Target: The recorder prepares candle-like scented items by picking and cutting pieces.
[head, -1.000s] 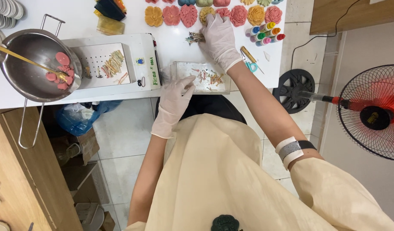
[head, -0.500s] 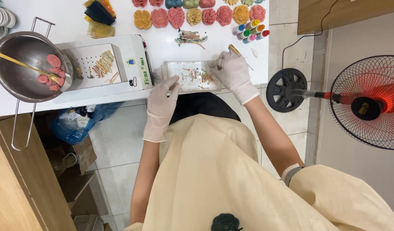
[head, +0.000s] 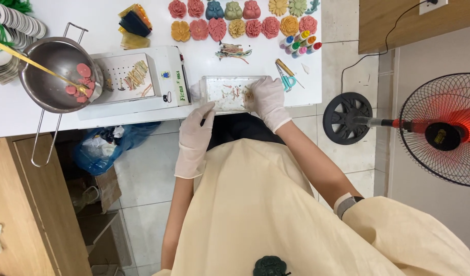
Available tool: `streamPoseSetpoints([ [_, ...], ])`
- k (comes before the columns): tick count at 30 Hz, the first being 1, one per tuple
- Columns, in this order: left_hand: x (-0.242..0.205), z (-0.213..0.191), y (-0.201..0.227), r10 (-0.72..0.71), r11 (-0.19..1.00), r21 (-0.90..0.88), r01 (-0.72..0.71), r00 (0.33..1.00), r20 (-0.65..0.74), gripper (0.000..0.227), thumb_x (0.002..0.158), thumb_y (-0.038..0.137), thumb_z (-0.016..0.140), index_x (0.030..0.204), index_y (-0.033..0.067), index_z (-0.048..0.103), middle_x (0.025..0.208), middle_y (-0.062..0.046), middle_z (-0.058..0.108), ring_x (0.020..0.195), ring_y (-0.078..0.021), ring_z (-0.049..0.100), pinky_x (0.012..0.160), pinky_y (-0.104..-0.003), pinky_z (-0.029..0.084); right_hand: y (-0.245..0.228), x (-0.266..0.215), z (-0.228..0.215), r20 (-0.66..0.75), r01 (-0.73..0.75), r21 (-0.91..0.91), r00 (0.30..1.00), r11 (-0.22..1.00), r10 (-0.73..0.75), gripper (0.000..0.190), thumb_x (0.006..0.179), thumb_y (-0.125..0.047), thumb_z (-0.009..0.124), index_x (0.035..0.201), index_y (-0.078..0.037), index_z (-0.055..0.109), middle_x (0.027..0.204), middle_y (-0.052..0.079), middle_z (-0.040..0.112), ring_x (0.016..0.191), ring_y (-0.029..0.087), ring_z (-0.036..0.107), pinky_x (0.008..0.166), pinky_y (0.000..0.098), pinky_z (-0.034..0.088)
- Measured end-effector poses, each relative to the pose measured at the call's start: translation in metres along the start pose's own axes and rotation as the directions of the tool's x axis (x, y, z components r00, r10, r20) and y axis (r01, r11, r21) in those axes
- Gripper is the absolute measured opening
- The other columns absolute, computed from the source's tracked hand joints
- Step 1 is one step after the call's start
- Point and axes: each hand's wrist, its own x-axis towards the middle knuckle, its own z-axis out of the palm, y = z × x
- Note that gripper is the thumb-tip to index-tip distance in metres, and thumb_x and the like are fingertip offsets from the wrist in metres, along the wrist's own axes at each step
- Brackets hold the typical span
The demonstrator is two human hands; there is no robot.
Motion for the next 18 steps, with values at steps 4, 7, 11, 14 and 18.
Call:
streamPoseSetpoints([
  [4, -0.003, 0.004, -0.004, 0.047, 0.999, -0.008, -0.047, 0.998, -0.031, 0.023, 0.098, 0.013, 0.068, 0.12, 0.0072, 0.072, 0.114, -0.014, 0.075, 0.097, -0.0284, 0.072, 0.089, -0.038, 0.056, 0.0, 0.003, -0.019, -0.049, 0.031, 0.161, 0.999, 0.986, -0.024, 0.034, 0.07, -0.048, 0.082, 0.072, -0.015, 0.074, 0.076, 0.008, 0.066, 0.087, 0.029, 0.063, 0.069, 0.0444, 0.044],
  [7, -0.003, 0.007, -0.006, 0.05, 0.999, -0.002, -0.05, 0.998, -0.037, 0.024, 0.097, 0.014, 0.069, 0.12, 0.007, 0.073, 0.112, -0.014, 0.075, 0.097, -0.0289, 0.072, 0.088, -0.038, 0.056, 0.01, 0.004, -0.009, -0.13, 0.057, 0.168, 0.991, 0.984, -0.036, 0.013, 0.07, -0.034, 0.079, 0.077, -0.023, 0.076, 0.078, 0.004, 0.068, 0.089, 0.026, 0.064, 0.073, 0.0439, 0.045],
  [11, -0.006, 0.007, -0.008, 0.044, 0.999, -0.015, -0.045, 0.998, -0.045, 0.023, 0.097, 0.014, 0.069, 0.119, 0.0069, 0.073, 0.113, -0.014, 0.075, 0.096, -0.0284, 0.072, 0.086, -0.038, 0.056, 0.022, 0.0, -0.031, -0.093, -0.034, 0.362, 0.993, 0.932, 0.073, 0.017, 0.079, -0.037, 0.08, 0.081, -0.02, 0.08, 0.078, 0.004, 0.072, 0.086, 0.029, 0.064, 0.078, 0.0459, 0.048],
  [14, -0.008, 0.008, -0.013, 0.038, 0.999, -0.003, -0.038, 0.999, -0.035, 0.023, 0.097, 0.014, 0.069, 0.119, 0.0078, 0.073, 0.113, -0.013, 0.075, 0.095, -0.028, 0.072, 0.087, -0.037, 0.056, 0.027, -0.003, -0.044, -0.03, -0.107, 0.493, 0.99, 0.863, 0.14, 0.02, 0.084, -0.039, 0.081, 0.089, -0.019, 0.083, 0.079, 0.007, 0.071, 0.086, 0.03, 0.063, 0.078, 0.0434, 0.049],
  [18, -0.005, 0.018, -0.019, 0.005, 1.0, -0.03, -0.007, 0.998, -0.07, 0.023, 0.099, 0.015, 0.07, 0.121, 0.0078, 0.074, 0.115, -0.013, 0.076, 0.098, -0.0253, 0.071, 0.087, -0.035, 0.055, 0.028, -0.009, -0.069, 0.081, -0.175, 0.778, 0.98, 0.603, 0.18, 0.018, 0.082, -0.031, 0.08, 0.095, -0.019, 0.083, 0.079, 0.005, 0.069, 0.081, 0.023, 0.061, 0.079, 0.0364, 0.05],
])
